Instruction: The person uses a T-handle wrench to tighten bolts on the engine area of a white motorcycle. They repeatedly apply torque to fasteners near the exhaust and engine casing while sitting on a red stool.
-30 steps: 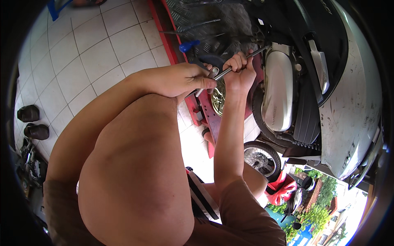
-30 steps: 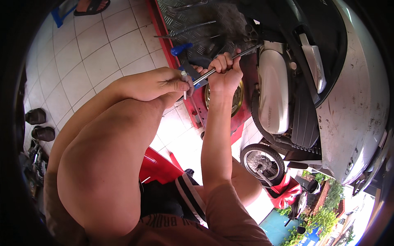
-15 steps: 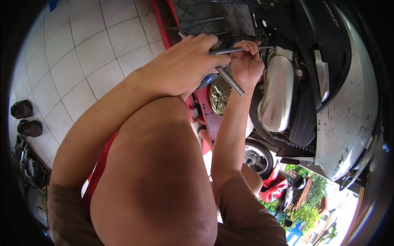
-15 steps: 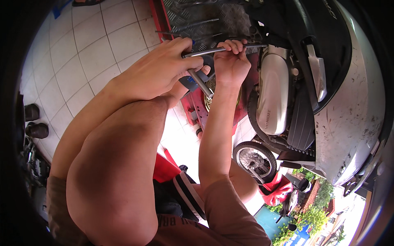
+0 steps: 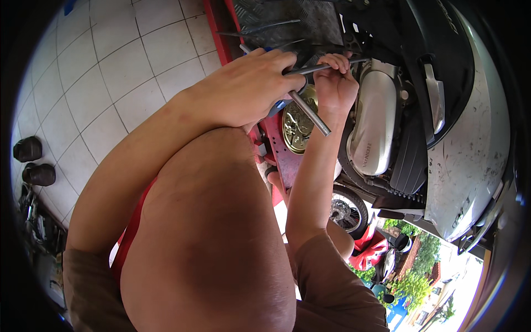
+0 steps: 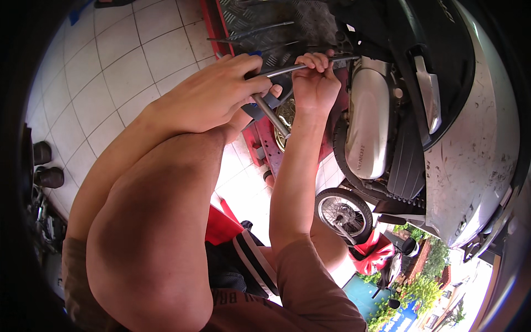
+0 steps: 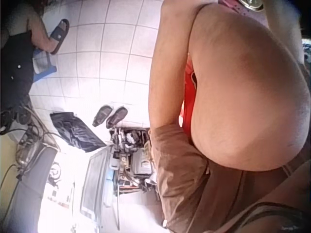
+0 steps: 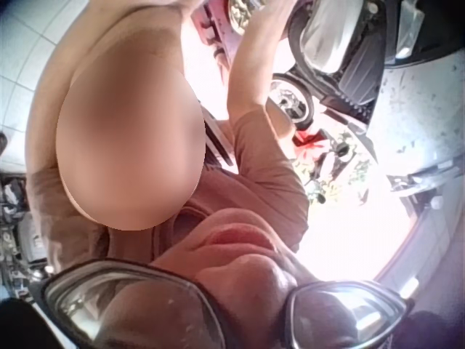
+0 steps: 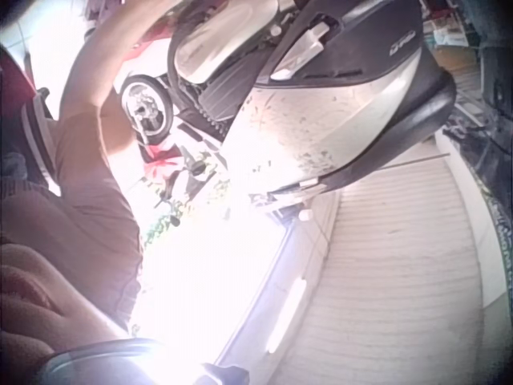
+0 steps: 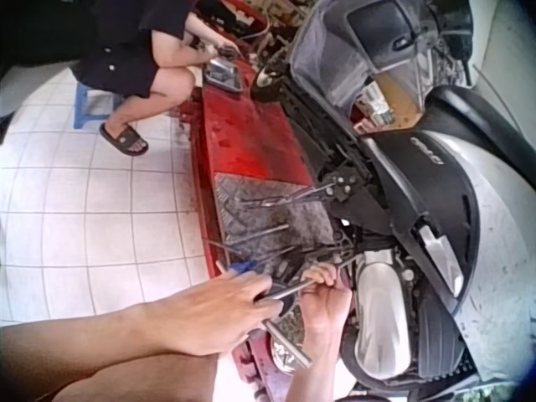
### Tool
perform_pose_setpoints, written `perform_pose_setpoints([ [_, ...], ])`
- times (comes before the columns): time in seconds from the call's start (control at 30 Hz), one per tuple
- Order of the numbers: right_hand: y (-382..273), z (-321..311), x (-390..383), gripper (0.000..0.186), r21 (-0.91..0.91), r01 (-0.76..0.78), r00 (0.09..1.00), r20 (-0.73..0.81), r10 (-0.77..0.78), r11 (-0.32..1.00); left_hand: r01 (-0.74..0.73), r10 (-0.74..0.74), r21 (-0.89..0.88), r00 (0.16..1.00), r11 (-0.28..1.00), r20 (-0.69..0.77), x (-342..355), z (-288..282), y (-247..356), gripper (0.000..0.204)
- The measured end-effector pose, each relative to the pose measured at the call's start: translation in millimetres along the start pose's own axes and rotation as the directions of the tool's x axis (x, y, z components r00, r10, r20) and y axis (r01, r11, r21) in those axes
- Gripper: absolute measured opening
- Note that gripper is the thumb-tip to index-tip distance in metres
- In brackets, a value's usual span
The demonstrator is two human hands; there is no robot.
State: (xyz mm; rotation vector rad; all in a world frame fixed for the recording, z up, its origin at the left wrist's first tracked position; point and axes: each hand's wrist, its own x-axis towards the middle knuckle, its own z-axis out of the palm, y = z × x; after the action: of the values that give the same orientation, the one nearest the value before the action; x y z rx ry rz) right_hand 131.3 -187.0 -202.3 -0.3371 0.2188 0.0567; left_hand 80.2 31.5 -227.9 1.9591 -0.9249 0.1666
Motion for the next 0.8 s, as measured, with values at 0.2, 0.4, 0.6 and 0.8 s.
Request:
perform_pose_setpoints([
  [0.2, 0.7, -8.9, -2.8, 0.013, 0.043, -0.015, 1.000, -0.008, 0.016, 0.999, -0.021, 0.021, 0.022, 1.000, 1.000, 0.009, 1.2, -4.2, 2.3, 0.023],
  [0.4, -2.4, -2.1, -4.1, 0.014, -0.030, 0.004, 1.000, -0.002, -0.004, 1.000, -0.038, 0.038, 0.018, 0.999, 0.999, -0.001, 0.6, -2.0, 1.0, 0.020],
  [0.6, -8.0, 1.8, 1.0, 0.014, -0.037, 0.007, 1.000, -0.003, -0.007, 0.999, -0.056, 0.059, 0.062, 0.997, 0.997, -0.047, 1.7, -3.4, 2.8, 0.013],
  [0.8, -19.5, 0.4, 7.8, 0.014, 0.042, -0.013, 1.000, 0.010, 0.012, 0.999, -0.089, 0.077, -0.073, 0.987, 0.993, -0.143, 12.0, -1.8, 5.6, 0.019],
])
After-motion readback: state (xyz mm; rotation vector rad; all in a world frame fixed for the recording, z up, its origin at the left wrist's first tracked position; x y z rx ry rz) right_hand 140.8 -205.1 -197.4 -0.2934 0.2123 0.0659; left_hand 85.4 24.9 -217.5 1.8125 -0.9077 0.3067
